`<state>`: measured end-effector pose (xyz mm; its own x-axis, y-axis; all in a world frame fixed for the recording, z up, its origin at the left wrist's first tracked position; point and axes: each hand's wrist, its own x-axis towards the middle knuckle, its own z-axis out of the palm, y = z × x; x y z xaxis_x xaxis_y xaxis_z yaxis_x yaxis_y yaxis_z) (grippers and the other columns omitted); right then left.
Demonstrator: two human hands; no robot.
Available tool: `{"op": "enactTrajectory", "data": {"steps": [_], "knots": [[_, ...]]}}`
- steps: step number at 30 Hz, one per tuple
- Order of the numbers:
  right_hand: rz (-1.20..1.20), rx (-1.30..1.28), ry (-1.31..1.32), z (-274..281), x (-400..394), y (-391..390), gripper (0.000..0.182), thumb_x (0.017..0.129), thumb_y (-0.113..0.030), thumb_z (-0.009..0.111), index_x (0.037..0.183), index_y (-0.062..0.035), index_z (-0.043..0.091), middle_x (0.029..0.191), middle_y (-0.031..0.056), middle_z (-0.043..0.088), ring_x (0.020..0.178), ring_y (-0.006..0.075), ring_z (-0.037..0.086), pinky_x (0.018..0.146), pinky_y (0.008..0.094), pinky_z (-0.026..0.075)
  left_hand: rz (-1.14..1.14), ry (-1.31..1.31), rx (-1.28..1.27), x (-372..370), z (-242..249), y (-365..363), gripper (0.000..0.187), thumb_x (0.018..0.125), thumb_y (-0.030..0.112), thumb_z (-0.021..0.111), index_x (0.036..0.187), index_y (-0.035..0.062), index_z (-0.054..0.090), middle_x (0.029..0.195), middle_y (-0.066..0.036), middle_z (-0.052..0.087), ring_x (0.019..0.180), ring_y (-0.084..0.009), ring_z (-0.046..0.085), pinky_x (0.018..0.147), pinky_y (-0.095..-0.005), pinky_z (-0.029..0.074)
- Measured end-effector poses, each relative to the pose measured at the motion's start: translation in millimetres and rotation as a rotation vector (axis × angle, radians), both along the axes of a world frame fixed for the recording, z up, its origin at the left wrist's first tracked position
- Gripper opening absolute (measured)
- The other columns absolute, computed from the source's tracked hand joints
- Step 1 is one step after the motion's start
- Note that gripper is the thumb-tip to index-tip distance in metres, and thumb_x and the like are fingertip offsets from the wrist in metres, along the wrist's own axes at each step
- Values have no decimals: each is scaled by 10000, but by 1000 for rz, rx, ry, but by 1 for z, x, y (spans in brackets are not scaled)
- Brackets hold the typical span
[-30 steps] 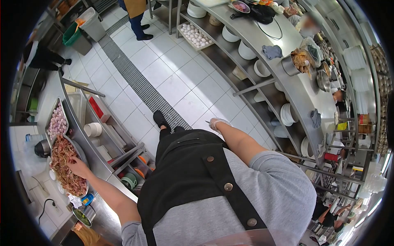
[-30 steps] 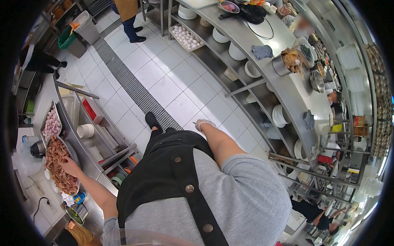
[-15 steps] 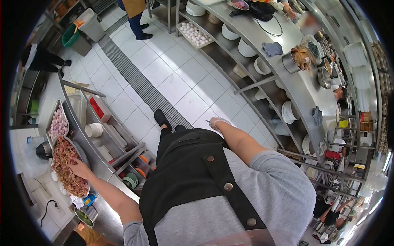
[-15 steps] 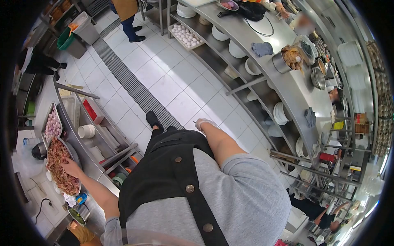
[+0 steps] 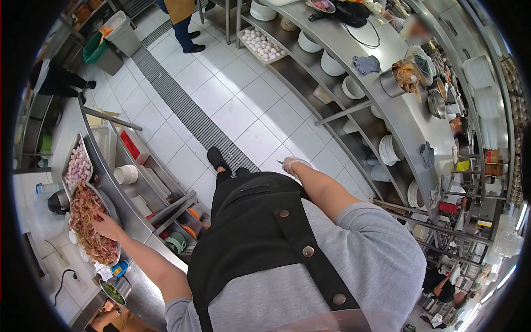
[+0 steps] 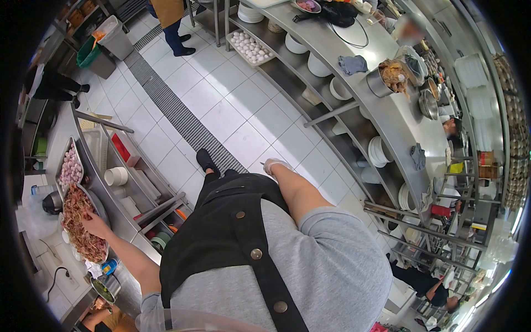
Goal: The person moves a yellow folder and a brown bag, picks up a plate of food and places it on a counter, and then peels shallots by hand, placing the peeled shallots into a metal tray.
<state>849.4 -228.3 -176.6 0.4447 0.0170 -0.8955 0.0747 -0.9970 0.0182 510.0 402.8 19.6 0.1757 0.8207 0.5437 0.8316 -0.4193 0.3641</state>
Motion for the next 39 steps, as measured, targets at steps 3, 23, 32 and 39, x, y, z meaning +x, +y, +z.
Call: {"op": "enactTrajectory", "data": {"steps": [3, 23, 32, 39], "knots": [[85, 7, 31, 9, 0, 3, 316, 849, -237, 592, 1108, -136, 743, 1112, 41, 729, 959, 212, 688, 773, 355, 533, 8, 68, 69, -4, -5, 6, 449, 996, 378, 547, 1110, -41, 663, 1085, -230, 672, 1002, -380, 640, 869, -446, 505], [-300, 203, 72, -133, 32, -3, 149, 786, -164, 648, 771, -28, 707, 716, 138, 680, 623, 242, 640, 532, 386, 499, 6, -80, -42, 9, 19, -19, 303, 891, 185, 694, 1062, -23, 554, 1037, -236, 650, 956, -426, 623, 840, -484, 481], [262, 779, -150, -23, 36, 317, 219, 782, -134, 554, 868, 40, 657, 678, 157, 599, 673, 237, 605, 632, 424, 501, -142, -271, -178, 4, 18, -25, 217, 963, 79, 601, 1156, -16, 573, 1090, -177, 668, 971, -270, 676, 812, -364, 552], [579, 1232, -27, 199, -94, 525, 312, 776, -187, 608, 1042, -31, 658, 1009, 197, 662, 942, 333, 637, 828, 451, 511, -281, -243, -109, -15, 5, -14, 256, 940, 50, 611, 1189, -8, 626, 1127, -162, 654, 924, -255, 678, 804, -352, 560]]}}
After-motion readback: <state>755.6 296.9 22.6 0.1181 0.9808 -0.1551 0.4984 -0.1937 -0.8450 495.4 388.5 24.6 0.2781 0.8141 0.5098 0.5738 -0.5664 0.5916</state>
